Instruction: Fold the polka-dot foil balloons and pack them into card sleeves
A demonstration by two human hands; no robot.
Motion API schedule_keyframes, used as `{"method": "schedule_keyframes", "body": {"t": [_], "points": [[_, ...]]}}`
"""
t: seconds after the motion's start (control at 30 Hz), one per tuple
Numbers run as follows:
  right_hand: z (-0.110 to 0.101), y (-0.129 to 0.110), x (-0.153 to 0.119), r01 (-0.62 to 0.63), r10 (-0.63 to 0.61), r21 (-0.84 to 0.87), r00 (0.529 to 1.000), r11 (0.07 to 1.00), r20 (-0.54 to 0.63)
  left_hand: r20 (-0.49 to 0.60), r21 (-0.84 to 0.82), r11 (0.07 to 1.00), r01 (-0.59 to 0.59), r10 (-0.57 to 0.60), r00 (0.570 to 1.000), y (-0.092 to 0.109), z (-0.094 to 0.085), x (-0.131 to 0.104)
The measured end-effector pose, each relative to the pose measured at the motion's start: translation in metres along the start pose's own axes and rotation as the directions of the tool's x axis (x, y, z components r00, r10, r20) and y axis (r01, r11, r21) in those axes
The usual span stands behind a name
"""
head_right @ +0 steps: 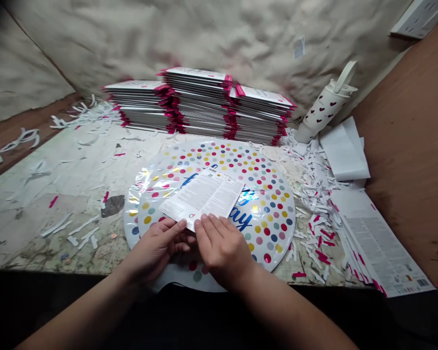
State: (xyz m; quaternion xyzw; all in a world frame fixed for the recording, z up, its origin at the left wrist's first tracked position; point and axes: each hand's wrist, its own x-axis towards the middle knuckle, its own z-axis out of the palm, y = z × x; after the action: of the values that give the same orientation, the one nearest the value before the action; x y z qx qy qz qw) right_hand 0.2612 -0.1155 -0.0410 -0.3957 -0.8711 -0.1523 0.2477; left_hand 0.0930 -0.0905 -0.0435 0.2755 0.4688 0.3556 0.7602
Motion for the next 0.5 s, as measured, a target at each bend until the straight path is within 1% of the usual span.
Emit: {"method": "schedule_keyframes", "body": {"t": [0.07, 0.1, 0.17, 0.2, 0.23, 0.27, 0.33, 0.37, 0.4, 0.43, 0.5], "points": [[0.001, -0.004, -0.004, -0.014, 0.016, 0.022, 0.998, 1.000, -0.068, -0.031, -0.091, 0.996, -0.013, 0.011, 0.999, 0.000, 0.002, 0.003], [0.002, -0.005, -0.006, -0.022, 0.024, 0.029, 0.996, 0.999, -0.082, -0.020, -0.168, 0.986, 0.009, -0.013, 1.000, 0.000, 0.004, 0.003], [0.001, -0.005, -0.008, -0.039, 0.044, 0.053, 0.996, 0.998, -0.083, 0.036, -0.326, 0.942, 0.082, -0.075, 0.997, 0.000, 0.005, 0.003], [0.000, -0.003, -0.009, -0.052, 0.058, 0.081, 0.995, 0.995, -0.079, 0.057, -0.358, 0.929, 0.094, -0.079, 0.995, -0.001, 0.006, 0.002], [-0.001, -0.001, -0.009, -0.066, 0.074, 0.131, 0.995, 0.989, -0.063, 0.053, -0.340, 0.938, 0.070, -0.055, 0.997, -0.001, 0.005, 0.001], [-0.003, 0.001, -0.010, -0.088, 0.096, 0.206, 0.995, 0.975, -0.032, 0.027, -0.271, 0.962, 0.015, -0.008, 1.000, -0.002, 0.004, 0.001], [-0.005, 0.006, -0.008, -0.176, 0.167, 0.381, 0.984, 0.908, 0.058, -0.025, -0.057, 0.992, -0.111, 0.110, 0.994, -0.004, 0.002, 0.000], [-0.005, 0.008, -0.007, -0.220, 0.201, 0.446, 0.975, 0.868, 0.091, -0.031, 0.037, 0.989, -0.140, 0.142, 0.989, -0.004, 0.000, -0.001], [-0.003, 0.009, -0.005, -0.242, 0.221, 0.485, 0.970, 0.840, 0.101, -0.024, 0.100, 0.984, -0.146, 0.149, 0.989, -0.004, 0.000, -0.002], [-0.001, 0.010, -0.003, -0.241, 0.230, 0.499, 0.970, 0.833, 0.085, -0.007, 0.134, 0.982, -0.137, 0.139, 0.990, -0.004, -0.001, -0.004], [0.006, 0.009, 0.003, -0.189, 0.215, 0.479, 0.977, 0.857, 0.001, 0.024, 0.155, 0.980, -0.123, 0.121, 0.992, -0.005, 0.002, -0.006]]}}
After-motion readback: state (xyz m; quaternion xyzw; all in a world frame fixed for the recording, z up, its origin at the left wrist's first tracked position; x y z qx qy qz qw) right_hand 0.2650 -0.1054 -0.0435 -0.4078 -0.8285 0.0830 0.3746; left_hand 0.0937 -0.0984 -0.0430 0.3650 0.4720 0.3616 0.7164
